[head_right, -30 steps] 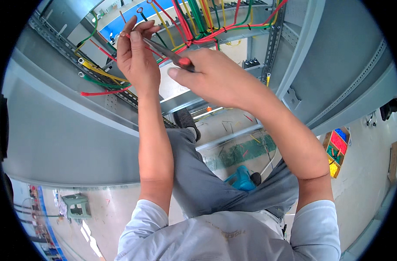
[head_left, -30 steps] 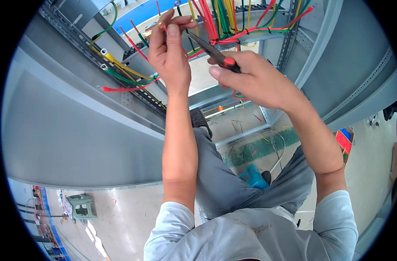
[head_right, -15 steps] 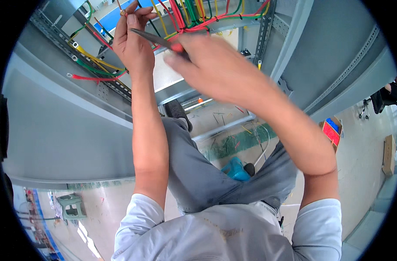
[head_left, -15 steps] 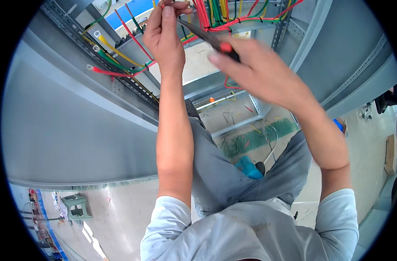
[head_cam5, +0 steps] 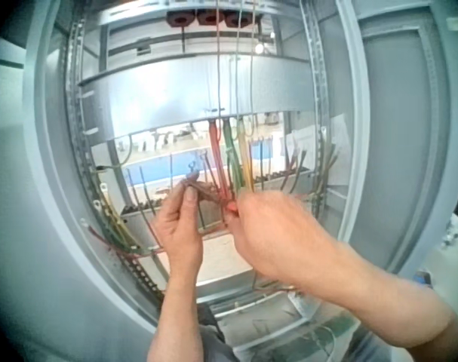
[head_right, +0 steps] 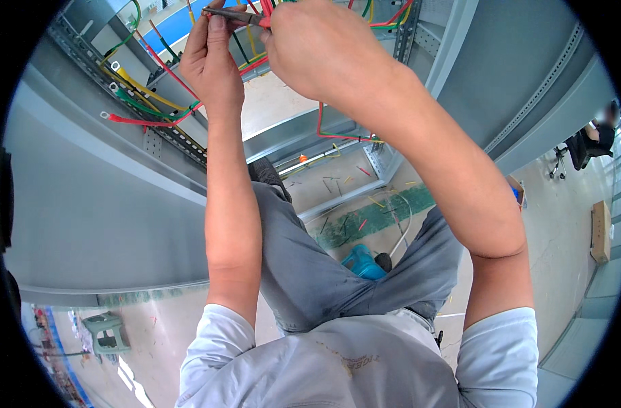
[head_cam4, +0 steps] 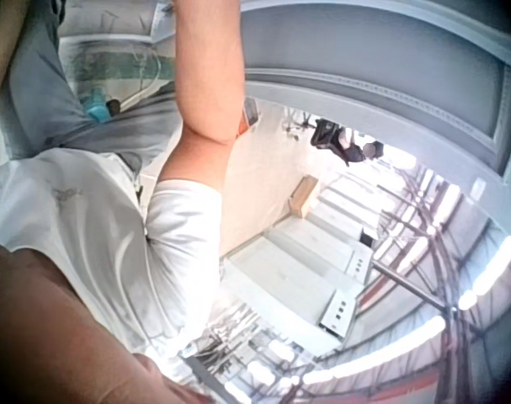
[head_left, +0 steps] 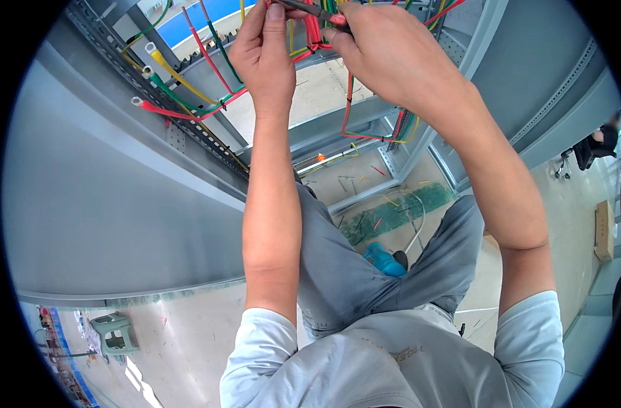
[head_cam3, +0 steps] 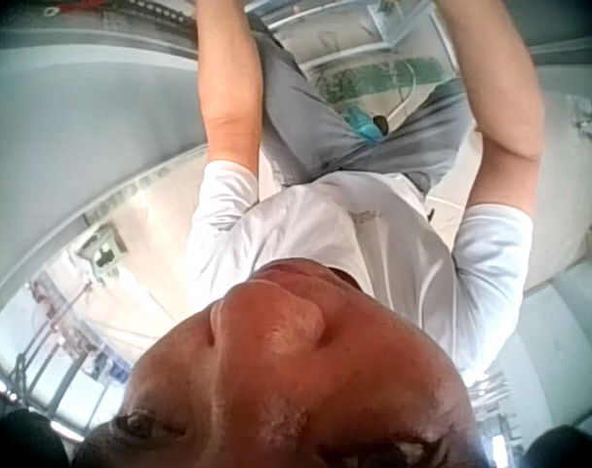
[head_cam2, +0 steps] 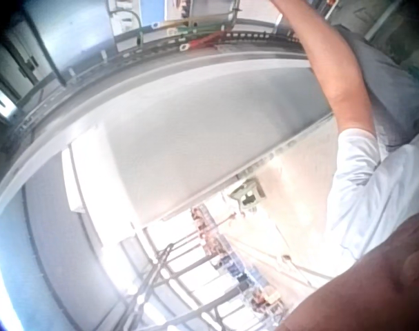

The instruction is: The person sits on the floor in front of an open electrical panel and uses pliers to strip and crimp the ends of multiple colored wires. The person then picks up a small white connector and attaches it to a wire.

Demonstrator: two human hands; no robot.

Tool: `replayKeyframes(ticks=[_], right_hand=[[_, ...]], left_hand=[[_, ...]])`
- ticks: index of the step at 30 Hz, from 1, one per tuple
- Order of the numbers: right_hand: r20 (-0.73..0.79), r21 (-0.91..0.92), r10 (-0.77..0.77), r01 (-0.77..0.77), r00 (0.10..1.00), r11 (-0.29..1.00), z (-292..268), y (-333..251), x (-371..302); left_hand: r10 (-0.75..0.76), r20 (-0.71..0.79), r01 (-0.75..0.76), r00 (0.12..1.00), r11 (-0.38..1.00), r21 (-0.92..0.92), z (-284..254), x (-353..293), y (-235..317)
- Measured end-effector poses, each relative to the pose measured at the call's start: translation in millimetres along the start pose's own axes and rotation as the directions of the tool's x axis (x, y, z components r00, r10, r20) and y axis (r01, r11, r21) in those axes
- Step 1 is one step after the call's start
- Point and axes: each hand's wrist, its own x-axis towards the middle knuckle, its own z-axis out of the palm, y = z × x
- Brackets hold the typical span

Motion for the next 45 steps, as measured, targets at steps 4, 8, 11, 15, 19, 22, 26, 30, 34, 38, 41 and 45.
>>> replayKeyframes(ticks=[4,8,11,15,19,22,26,30,34,38,41,45], right_hand=[[-0.034,-0.043,-0.018,0.017,0.999,0.999,0,-5,2],[0.044,-0.101,0.021,-0.017,0.999,0.995,-5,-13,0],[-0.024,-0.168,0.013,-0.017,1.0,0.986,-9,-18,-3],[0.013,-0.038,0.011,-0.01,1.0,0.999,6,-6,4],[0.158,0.238,0.0,-0.038,0.987,0.97,18,12,16],[0.47,0.512,0.041,-0.31,0.881,0.801,18,8,23],[0.583,0.661,0.02,-0.488,0.812,0.571,18,8,25],[0.347,0.33,-0.018,-0.104,0.938,0.938,21,28,18],[0.723,0.672,-0.017,-0.699,0.69,0.245,32,34,-43],[0.886,0.448,-0.16,-0.892,0.434,0.058,94,61,-116],[0.863,0.463,-0.214,-0.886,0.457,-0.025,106,70,-140],[0.781,0.572,-0.163,-0.796,0.603,-0.199,65,55,-121]], left_hand=[[0.04,-0.018,-0.039,0.999,0.999,0.007,1,0,-5],[0.025,0.0,-0.025,1.0,0.999,0.025,6,-3,3],[0.026,0.018,-0.026,0.999,1.0,0.01,4,-4,-1],[0.02,-0.001,-0.02,1.0,0.999,0.05,1,-4,-5],[-0.035,-0.03,0.037,0.999,0.997,0.067,8,-6,7],[-0.104,-0.046,0.104,0.994,0.994,0.013,0,-5,11],[-0.111,-0.032,0.111,0.993,0.994,0.006,-5,0,6],[-0.06,-0.042,0.054,0.997,0.989,-0.141,-11,13,-1],[-0.045,-0.017,0.04,0.999,0.975,-0.22,-21,16,-10],[-0.063,-0.025,0.056,0.998,0.975,-0.215,-26,17,-14],[-0.067,-0.009,0.063,0.998,0.97,-0.235,-24,19,-13],[-0.081,0.034,0.088,0.996,0.953,-0.289,-22,17,-12]])
